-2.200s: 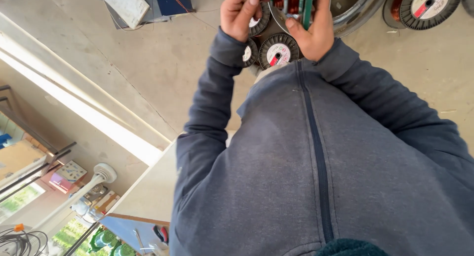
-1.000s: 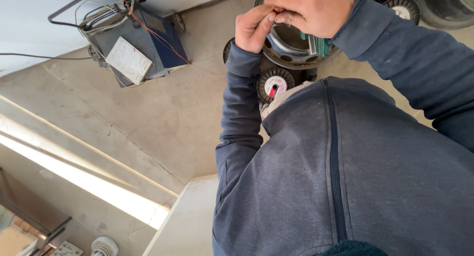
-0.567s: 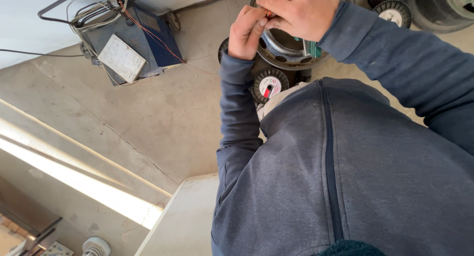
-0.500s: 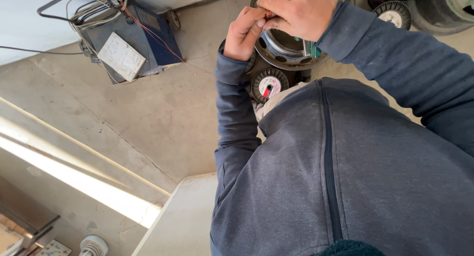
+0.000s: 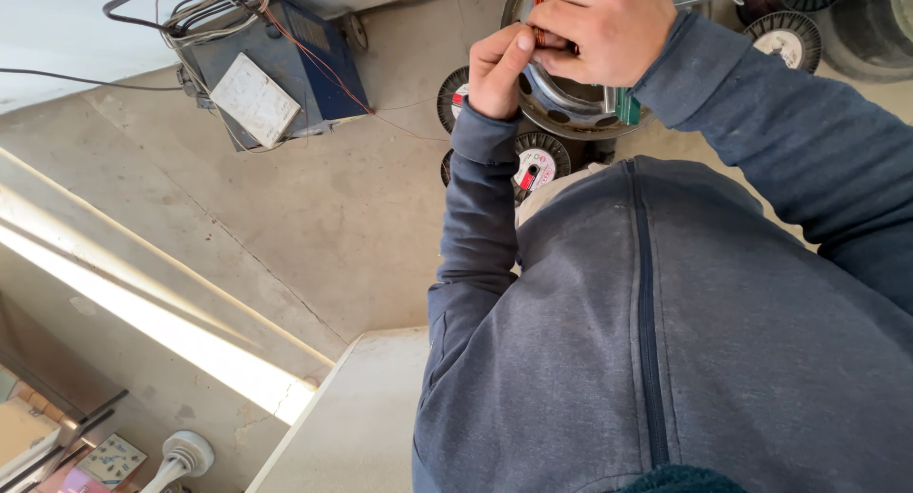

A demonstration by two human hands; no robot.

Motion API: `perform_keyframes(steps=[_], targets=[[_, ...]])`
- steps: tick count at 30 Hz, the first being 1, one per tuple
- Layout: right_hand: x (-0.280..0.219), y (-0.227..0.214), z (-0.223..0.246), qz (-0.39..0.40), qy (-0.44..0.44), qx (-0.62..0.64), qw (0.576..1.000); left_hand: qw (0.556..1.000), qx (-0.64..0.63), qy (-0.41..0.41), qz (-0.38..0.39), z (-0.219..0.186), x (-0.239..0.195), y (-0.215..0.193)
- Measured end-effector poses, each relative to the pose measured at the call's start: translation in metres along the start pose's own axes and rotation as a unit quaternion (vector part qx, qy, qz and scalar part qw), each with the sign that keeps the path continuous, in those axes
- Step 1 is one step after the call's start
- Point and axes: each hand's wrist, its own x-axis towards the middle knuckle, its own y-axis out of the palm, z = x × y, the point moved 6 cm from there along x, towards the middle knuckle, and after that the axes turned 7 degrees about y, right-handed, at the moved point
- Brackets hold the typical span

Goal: Winding and managing copper wire on coils within a workshop environment.

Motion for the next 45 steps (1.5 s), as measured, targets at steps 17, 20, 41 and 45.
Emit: perform_keyframes(steps=[17,20,41,45], targets=[[-0.01,0.009,0.001,-0.031,-0.019,-0.049,0.998,0.987,0.148,0.049,0.045,0.012,-0.018,-0.019],[-0.018,0.02,-0.006,-0.031,-0.027,-0.033,0.999,0.998,-0.009,0.05,0.028,0.051,-0.015,-0.034],[-0.016,-0.005,0.014,-0.113,-0.035,-0.061,0.991,0.99,0.049,0.044,-0.121,0.049,-0.044,-0.021],[-0.021,0.001,0.014,-0.099,-0.028,-0.07,0.992,0.951,0.269,0.103,-0.115,0.013,-0.033,-0.01]])
